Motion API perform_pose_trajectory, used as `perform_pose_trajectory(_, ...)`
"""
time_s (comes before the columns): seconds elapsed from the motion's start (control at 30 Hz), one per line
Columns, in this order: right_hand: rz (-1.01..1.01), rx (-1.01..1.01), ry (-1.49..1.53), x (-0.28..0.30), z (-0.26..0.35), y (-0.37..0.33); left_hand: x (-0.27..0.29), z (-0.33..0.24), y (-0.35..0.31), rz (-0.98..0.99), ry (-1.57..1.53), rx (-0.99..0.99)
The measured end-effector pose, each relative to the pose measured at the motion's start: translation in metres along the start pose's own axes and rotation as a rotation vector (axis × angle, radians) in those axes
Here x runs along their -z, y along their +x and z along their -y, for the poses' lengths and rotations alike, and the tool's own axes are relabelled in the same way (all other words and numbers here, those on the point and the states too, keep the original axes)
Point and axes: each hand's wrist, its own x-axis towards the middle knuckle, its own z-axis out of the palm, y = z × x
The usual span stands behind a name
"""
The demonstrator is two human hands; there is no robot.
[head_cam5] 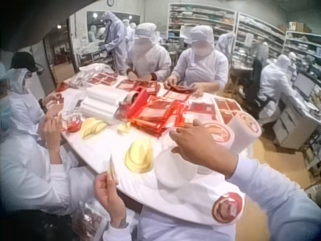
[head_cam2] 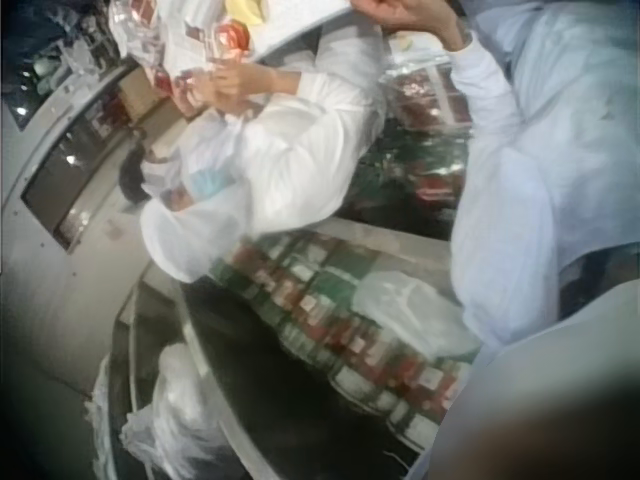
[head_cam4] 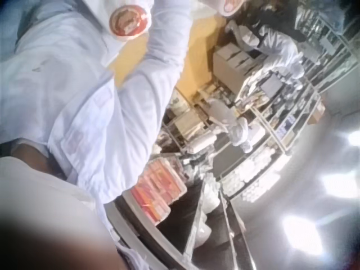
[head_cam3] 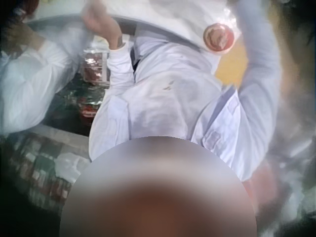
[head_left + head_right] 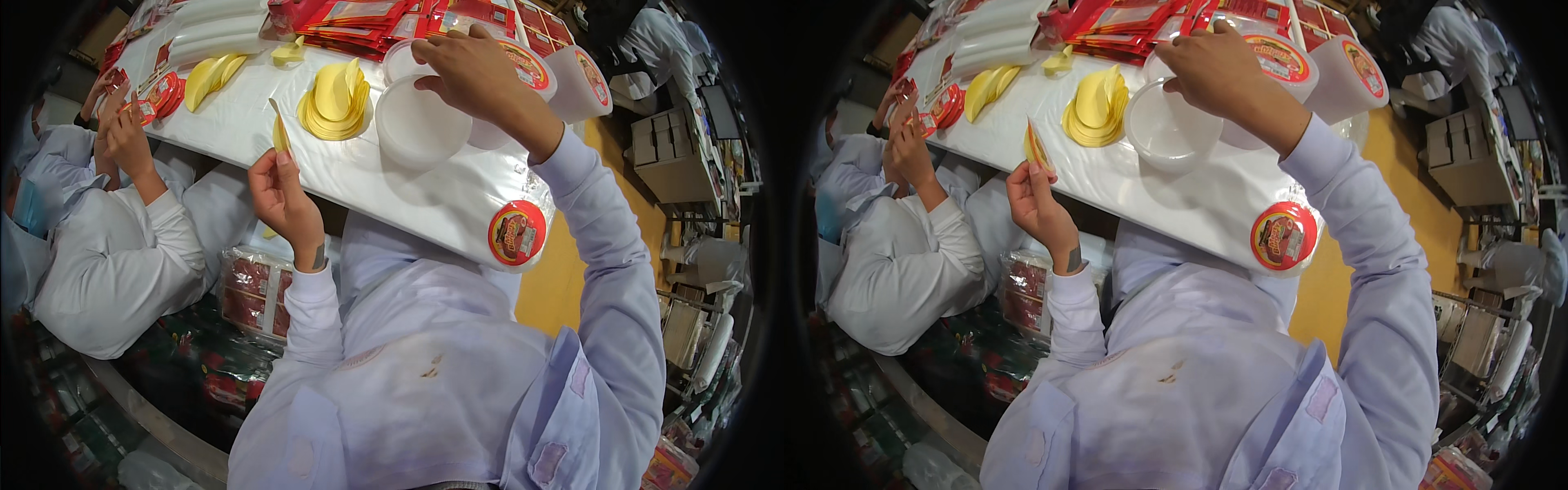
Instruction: The person repeatedly picks up yellow circular discs and red circular stickers, folds the discs, and places the stickers on them. The person stacks the finished items on the table. Coworkers perform similar actions at the same table.
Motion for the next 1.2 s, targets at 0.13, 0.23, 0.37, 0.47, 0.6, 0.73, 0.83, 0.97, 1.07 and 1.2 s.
perform_pose_trajectory(0.13,0.274,-0.019,-0.085,0.008,-0.039,0.059,0.012,-0.002,0.001,-0.031,0.011,0.028)
perform_pose_trajectory(0.23,0.480,0.050,-0.130,-0.007,-0.054,0.107,0.006,-0.009,0.002,-0.031,-0.013,0.044)
perform_pose_trajectory(0.37,0.654,0.016,-0.091,-0.053,-0.066,0.139,0.001,-0.026,-0.006,0.037,-0.039,0.083)
perform_pose_trajectory(0.47,0.606,0.042,0.098,-0.030,-0.069,0.147,0.015,-0.030,-0.011,0.083,-0.090,0.148)
perform_pose_trajectory(0.6,0.176,-0.004,0.262,0.072,-0.067,0.096,0.032,-0.030,-0.010,0.061,-0.200,0.275)
perform_pose_trajectory(0.73,-0.237,0.015,0.021,0.099,-0.087,-0.024,0.023,-0.033,-0.007,0.025,-0.353,0.391)
perform_pose_trajectory(0.83,-0.028,-0.155,0.187,0.085,-0.075,-0.096,0.004,-0.043,-0.012,0.061,-0.414,0.448)
perform_pose_trajectory(0.97,-0.144,-0.200,0.240,0.057,-0.055,-0.122,-0.021,-0.058,-0.029,0.182,-0.411,0.451)
perform_pose_trajectory(1.07,-0.316,-0.192,0.232,0.023,-0.043,-0.127,-0.038,-0.066,-0.042,0.292,-0.407,0.451)
perform_pose_trajectory(1.2,-0.411,-0.233,0.212,0.017,-0.029,-0.137,-0.042,-0.072,-0.050,0.389,-0.275,0.326)
